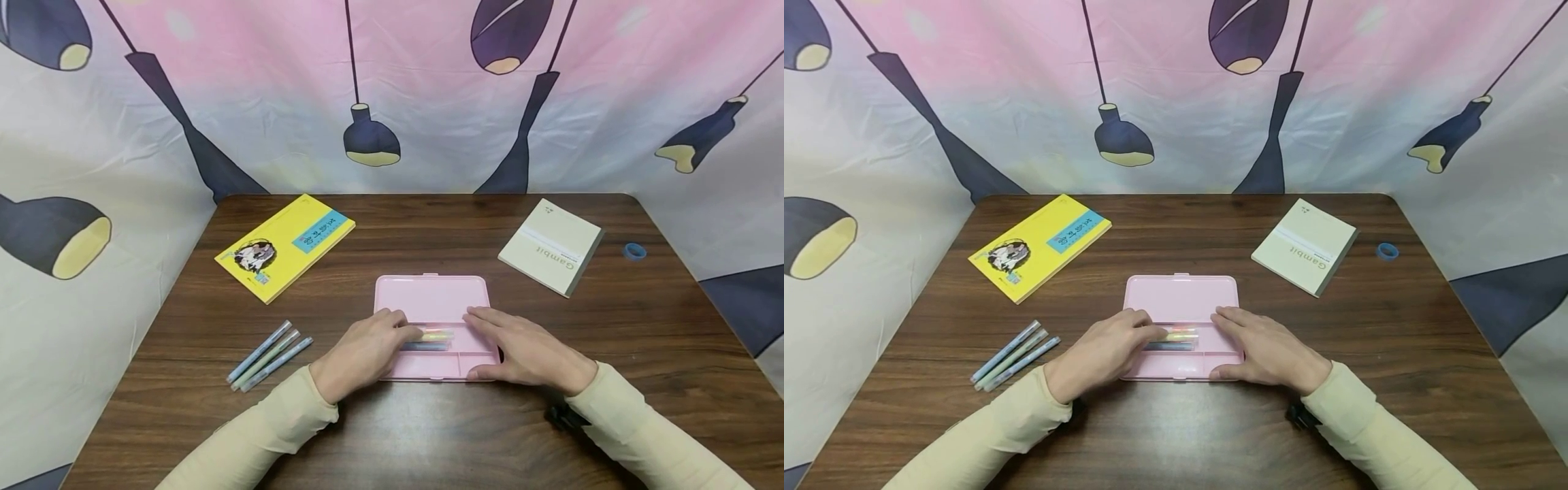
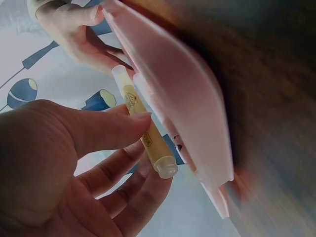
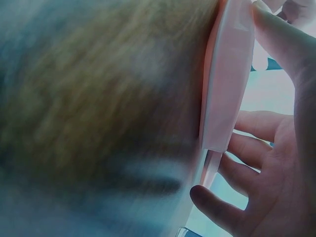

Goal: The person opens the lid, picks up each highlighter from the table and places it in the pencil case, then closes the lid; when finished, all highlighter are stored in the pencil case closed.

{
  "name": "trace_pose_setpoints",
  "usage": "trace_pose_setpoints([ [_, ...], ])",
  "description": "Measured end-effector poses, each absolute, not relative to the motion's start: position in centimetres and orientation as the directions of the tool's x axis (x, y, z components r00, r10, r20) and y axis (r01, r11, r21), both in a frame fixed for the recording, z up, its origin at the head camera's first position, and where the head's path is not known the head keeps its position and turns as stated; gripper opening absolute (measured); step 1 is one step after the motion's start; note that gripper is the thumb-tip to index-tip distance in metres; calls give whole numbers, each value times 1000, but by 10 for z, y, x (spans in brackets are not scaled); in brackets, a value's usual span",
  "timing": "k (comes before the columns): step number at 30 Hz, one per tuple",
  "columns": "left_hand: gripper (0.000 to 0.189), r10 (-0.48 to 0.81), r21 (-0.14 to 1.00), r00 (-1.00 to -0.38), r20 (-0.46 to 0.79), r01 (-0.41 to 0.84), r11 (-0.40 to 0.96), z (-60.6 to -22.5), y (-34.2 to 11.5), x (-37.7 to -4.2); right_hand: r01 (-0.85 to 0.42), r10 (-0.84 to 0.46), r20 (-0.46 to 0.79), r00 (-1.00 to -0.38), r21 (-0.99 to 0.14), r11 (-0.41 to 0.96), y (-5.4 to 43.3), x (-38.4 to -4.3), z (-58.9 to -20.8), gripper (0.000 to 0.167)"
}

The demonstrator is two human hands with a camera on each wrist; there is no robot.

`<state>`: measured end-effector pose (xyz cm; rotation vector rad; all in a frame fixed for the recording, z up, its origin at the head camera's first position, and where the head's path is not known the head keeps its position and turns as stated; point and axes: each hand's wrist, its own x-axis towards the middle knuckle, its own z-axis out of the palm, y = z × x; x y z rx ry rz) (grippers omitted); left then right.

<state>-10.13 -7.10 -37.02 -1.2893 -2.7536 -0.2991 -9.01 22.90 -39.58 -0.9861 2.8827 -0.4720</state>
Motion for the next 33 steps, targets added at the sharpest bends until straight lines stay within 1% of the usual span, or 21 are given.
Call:
trace_pose_setpoints([
  [5,43,753,115,-643,142,766,633,-372,-71,-101,-592,-608,49,-792,-304,746,229,-91,-396,97],
  [10,40,748,96,-645,157,763,639,-374,-71,-101,-592,-608,53,-792,-305,746,229,-91,-396,97],
  [25,42,737,109,-661,141,750,652,-378,-71,-100,-574,-598,24,-801,-318,755,228,-91,-394,98],
  [33,40,733,108,-664,148,748,655,-380,-70,-99,-572,-597,21,-802,-319,756,228,-90,-395,98],
])
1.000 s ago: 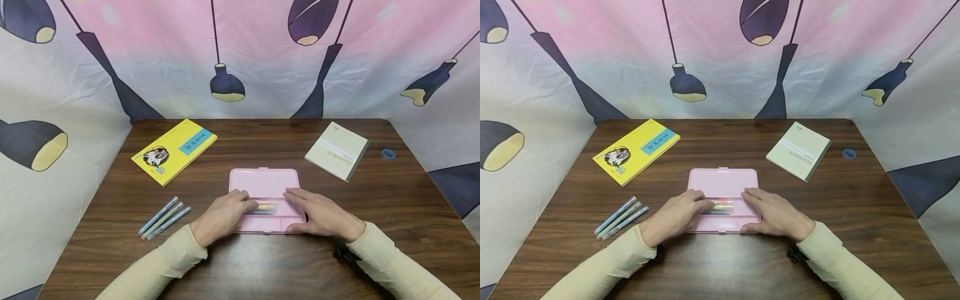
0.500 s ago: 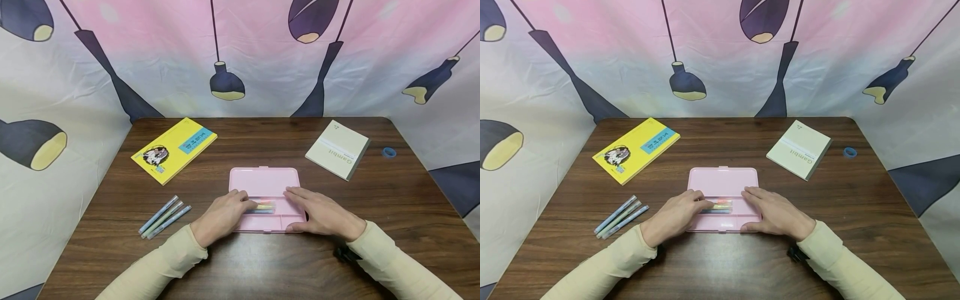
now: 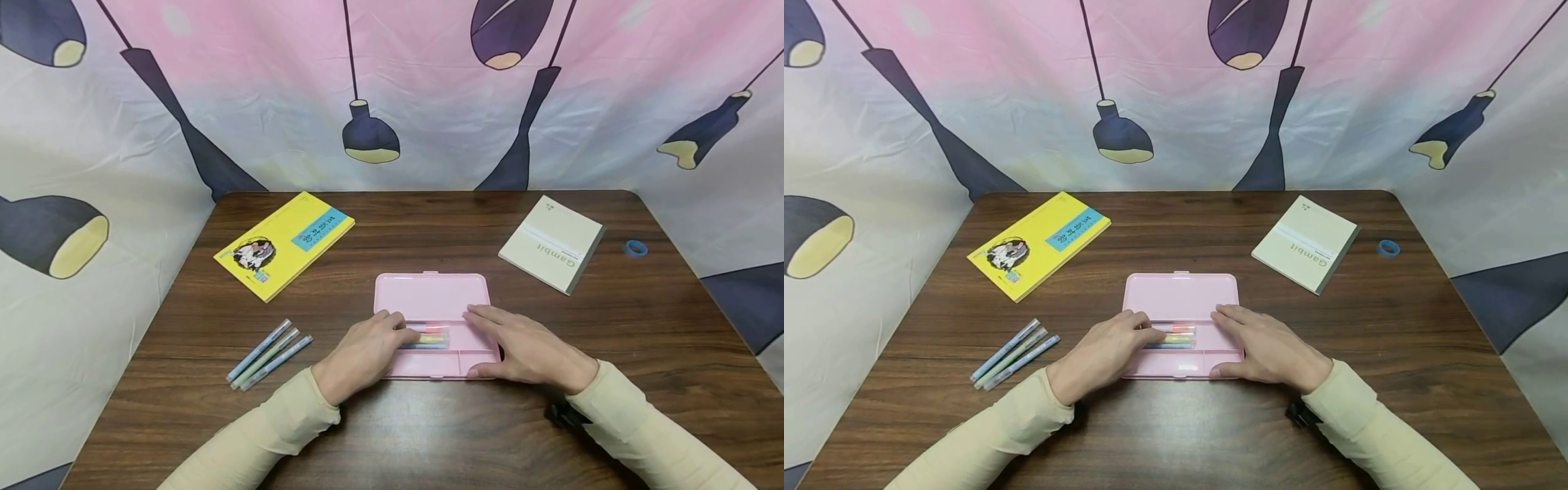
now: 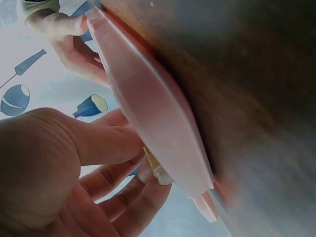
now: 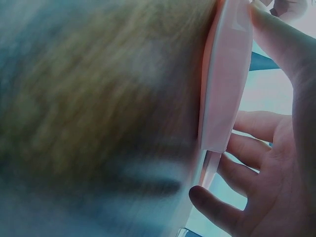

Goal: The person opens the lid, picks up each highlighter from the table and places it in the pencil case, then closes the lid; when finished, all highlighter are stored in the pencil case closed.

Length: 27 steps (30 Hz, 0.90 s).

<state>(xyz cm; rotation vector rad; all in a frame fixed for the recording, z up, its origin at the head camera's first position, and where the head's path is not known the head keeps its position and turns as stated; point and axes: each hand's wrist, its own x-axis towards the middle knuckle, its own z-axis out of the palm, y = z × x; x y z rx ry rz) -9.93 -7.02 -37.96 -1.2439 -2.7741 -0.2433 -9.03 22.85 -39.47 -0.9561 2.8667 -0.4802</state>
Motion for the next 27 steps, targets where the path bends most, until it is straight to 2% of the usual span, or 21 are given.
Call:
trace_pose_setpoints([
  [27,37,731,72,-664,157,746,662,-380,-69,-100,-577,-597,41,-801,-317,753,229,-89,-395,97],
])
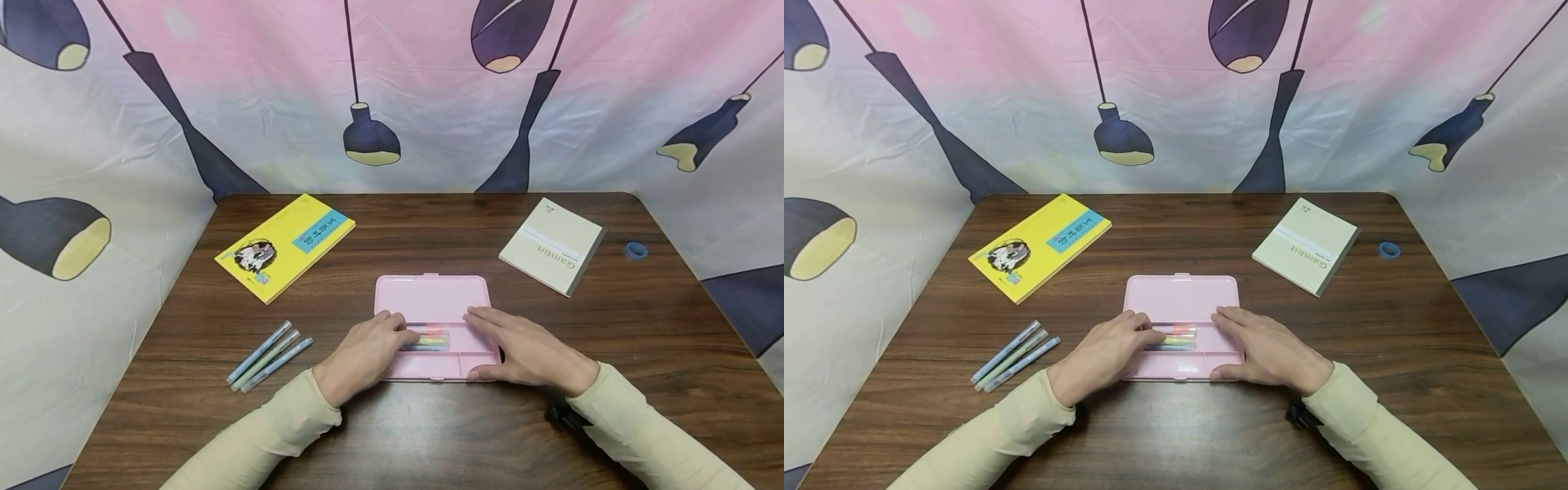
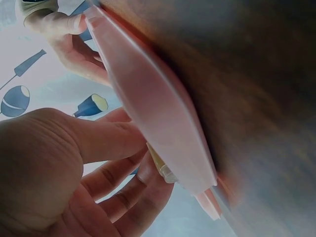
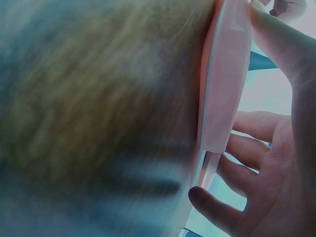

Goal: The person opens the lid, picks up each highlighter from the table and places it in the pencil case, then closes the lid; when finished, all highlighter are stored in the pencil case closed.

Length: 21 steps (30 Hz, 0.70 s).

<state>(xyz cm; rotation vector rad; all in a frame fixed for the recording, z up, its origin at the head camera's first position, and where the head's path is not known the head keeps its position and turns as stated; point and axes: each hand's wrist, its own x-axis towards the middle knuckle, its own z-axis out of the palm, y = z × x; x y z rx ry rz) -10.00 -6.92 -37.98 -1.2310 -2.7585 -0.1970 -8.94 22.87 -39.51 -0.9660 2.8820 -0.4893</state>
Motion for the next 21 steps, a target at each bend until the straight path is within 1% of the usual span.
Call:
trace_pose_setpoints([
  [8,35,736,68,-657,164,751,656,-380,-69,-100,-579,-598,44,-800,-318,751,229,-90,-396,97],
  [14,32,740,41,-642,199,760,648,-380,-70,-100,-592,-606,60,-793,-306,745,229,-90,-396,95],
  [21,32,748,32,-631,206,769,639,-379,-70,-100,-593,-607,60,-793,-306,745,229,-89,-397,96],
])
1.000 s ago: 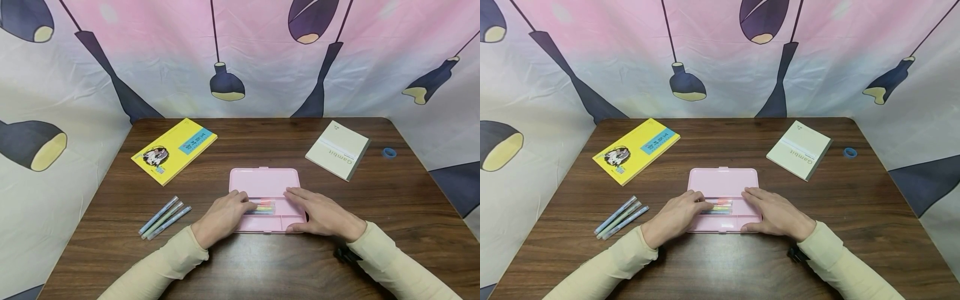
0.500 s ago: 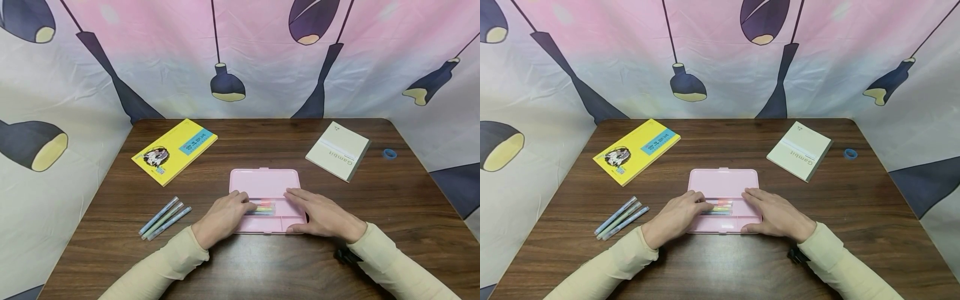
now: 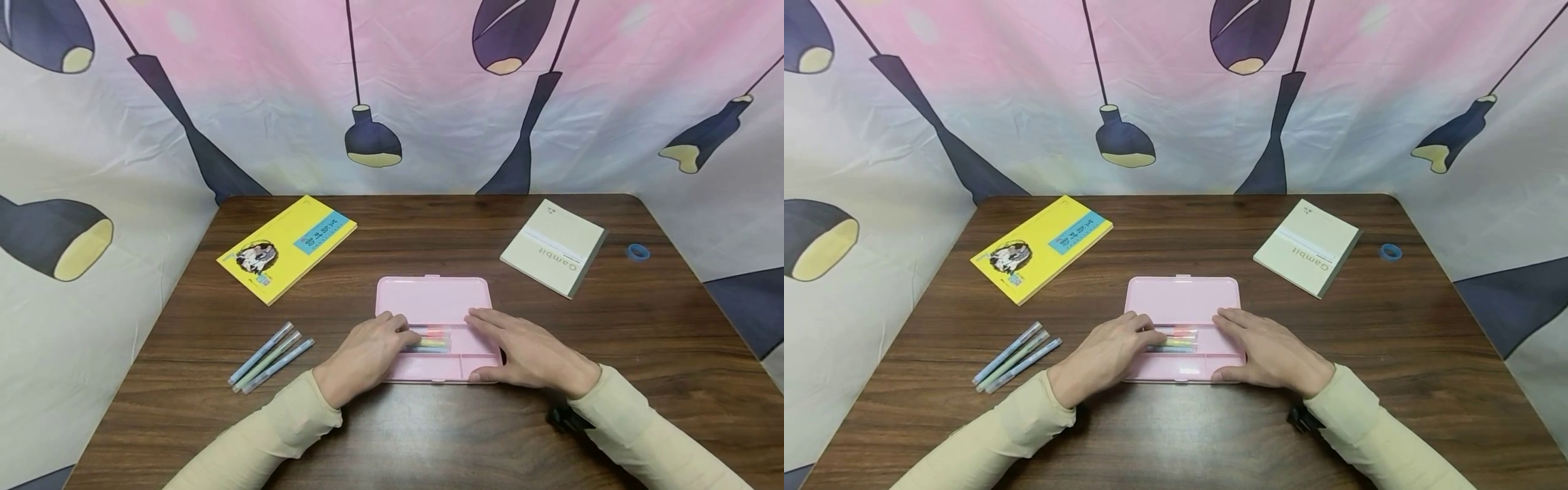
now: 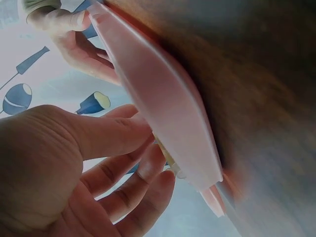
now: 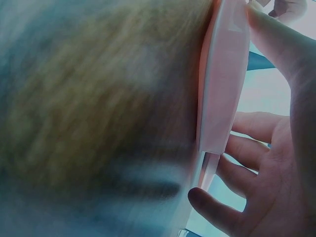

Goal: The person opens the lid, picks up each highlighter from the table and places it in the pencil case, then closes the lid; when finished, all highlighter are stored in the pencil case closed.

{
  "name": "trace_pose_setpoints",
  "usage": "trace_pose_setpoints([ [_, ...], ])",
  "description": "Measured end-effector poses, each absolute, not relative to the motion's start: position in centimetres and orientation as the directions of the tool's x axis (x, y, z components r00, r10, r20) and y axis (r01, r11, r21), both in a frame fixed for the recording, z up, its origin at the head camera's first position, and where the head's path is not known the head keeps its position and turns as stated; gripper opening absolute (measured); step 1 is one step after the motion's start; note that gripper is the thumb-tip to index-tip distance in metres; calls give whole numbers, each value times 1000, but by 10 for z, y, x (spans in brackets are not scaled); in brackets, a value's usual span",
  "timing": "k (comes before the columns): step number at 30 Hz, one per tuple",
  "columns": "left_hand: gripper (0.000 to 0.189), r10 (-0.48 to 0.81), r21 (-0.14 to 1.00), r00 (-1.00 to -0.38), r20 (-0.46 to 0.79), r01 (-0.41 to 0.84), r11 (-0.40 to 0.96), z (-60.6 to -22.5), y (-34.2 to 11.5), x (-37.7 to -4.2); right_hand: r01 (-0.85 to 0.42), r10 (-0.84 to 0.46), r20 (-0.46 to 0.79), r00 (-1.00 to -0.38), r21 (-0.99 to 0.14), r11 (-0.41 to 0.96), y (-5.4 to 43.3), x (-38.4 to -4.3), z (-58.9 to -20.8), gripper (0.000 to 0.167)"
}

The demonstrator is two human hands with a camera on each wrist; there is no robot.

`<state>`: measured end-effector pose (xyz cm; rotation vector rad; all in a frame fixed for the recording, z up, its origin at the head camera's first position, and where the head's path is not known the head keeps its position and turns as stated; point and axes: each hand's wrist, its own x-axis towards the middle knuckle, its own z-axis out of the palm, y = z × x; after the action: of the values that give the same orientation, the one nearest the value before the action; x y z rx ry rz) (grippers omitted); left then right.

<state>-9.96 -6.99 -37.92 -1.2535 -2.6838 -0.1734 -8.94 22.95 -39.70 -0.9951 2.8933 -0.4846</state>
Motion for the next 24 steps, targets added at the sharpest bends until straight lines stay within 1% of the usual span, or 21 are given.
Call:
trace_pose_setpoints([
  [8,32,742,44,-642,195,761,647,-378,-70,-95,-596,-610,62,-790,-308,741,230,-89,-399,96],
  [12,33,732,75,-649,206,756,650,-376,-76,-92,-597,-611,65,-789,-312,739,230,-88,-399,95],
  [20,27,666,152,-692,280,717,681,-370,-108,-81,-599,-608,77,-790,-304,741,230,-88,-399,94],
  [24,31,615,149,-721,319,679,719,-371,-130,-72,-604,-612,76,-787,-295,740,231,-89,-398,94],
])
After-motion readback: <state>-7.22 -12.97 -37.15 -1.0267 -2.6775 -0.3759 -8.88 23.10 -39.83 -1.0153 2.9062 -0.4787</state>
